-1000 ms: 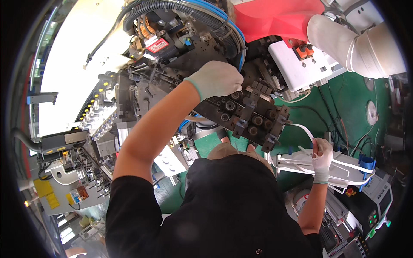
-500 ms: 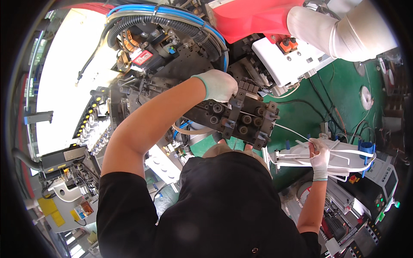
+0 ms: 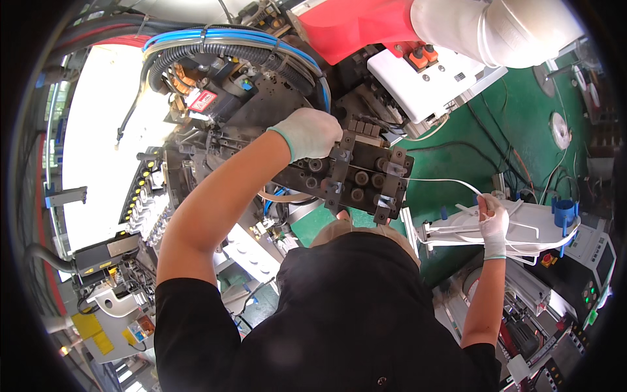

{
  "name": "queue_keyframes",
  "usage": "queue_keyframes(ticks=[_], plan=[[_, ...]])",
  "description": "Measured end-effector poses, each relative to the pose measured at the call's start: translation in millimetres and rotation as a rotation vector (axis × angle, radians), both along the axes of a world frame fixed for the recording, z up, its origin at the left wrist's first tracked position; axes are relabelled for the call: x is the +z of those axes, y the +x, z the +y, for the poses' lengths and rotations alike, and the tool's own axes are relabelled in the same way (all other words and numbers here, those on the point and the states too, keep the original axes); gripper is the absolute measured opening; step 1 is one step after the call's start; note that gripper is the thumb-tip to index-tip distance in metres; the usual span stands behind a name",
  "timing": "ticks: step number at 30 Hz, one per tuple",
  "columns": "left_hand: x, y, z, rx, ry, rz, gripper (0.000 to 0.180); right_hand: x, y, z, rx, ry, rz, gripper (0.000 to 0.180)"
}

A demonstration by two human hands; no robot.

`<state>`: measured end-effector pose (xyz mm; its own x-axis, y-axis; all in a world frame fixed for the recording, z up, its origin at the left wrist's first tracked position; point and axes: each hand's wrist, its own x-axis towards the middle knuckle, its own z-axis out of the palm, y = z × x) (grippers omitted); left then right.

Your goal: The person feeds wooden boards into an edge-banding machine, adjusts internal components using a small tool, and interacts with a touch-screen control panel.

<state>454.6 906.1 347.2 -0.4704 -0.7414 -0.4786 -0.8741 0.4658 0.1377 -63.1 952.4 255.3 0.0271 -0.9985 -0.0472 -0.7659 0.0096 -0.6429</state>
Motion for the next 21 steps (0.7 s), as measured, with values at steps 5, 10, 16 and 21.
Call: queue_keyframes(ticks=[5, 10, 16, 21], plan=[[-4, 2, -1, -0.032, -0.022, -0.013, 0.016, -16, 12, -1, 0.037, -0.033, -0.042, 0.011], [-6, 2, -8, -0.040, 0.013, 0.035, 0.014, -14, 65, 5, 0.084, 0.150, -0.278, 0.014], [-9, 4, -6, -0.025, 0.024, -0.006, 0.015, 43, 52, 13, 0.352, 0.158, 0.149, 0.021], [-9, 5, -1, -0.016, -0.007, 0.045, 0.015, 41, 56, 8, 0.248, 0.099, -0.142, 0.038]])
